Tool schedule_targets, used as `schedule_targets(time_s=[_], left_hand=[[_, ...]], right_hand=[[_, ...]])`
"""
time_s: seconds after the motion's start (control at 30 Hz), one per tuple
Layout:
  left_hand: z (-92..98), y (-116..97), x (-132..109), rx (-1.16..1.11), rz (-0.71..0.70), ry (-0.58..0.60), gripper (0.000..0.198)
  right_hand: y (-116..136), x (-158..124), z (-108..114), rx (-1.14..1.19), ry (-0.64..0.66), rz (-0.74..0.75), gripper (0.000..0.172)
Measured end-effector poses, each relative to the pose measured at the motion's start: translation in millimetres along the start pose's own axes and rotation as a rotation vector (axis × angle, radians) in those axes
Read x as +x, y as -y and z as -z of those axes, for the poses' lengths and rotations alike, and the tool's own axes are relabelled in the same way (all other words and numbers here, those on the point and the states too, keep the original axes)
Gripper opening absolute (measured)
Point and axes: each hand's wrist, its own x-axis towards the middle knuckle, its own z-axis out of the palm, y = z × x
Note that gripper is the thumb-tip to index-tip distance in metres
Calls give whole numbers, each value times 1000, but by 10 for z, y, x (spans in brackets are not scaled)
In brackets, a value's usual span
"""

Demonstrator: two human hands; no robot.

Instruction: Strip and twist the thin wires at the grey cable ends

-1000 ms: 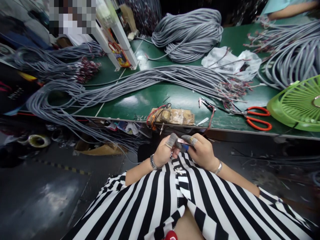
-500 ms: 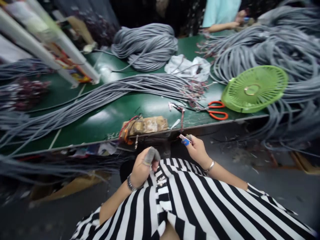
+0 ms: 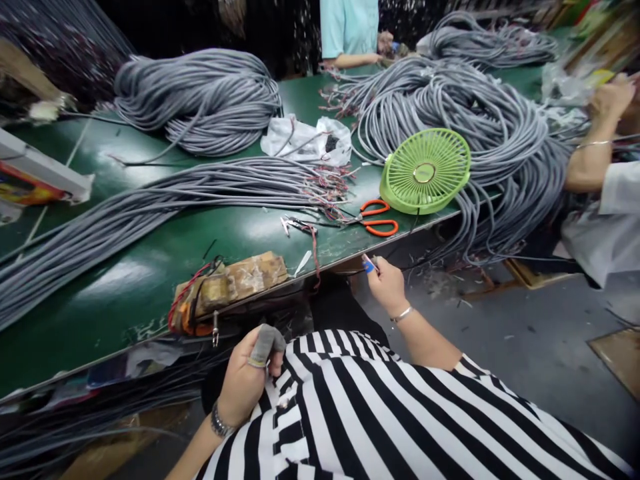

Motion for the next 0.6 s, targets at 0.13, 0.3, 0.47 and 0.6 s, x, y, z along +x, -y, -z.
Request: schedule_targets(time_s=[0.13,0.3,0.47,0.6], left_hand=[[13,20,39,-3,26,-12,33],[24,22,74,-12,48,-33,33],[-13,-9,91,-2,23,-2,32],[-72,-45,54,68,-21,52,34]], right_hand=[[25,0,-14,-43,-11,8,30],[71,45,27,-64,26,12,29],[91,114,88,-85,69,0,28],[21,112,79,197,90,-23,34]])
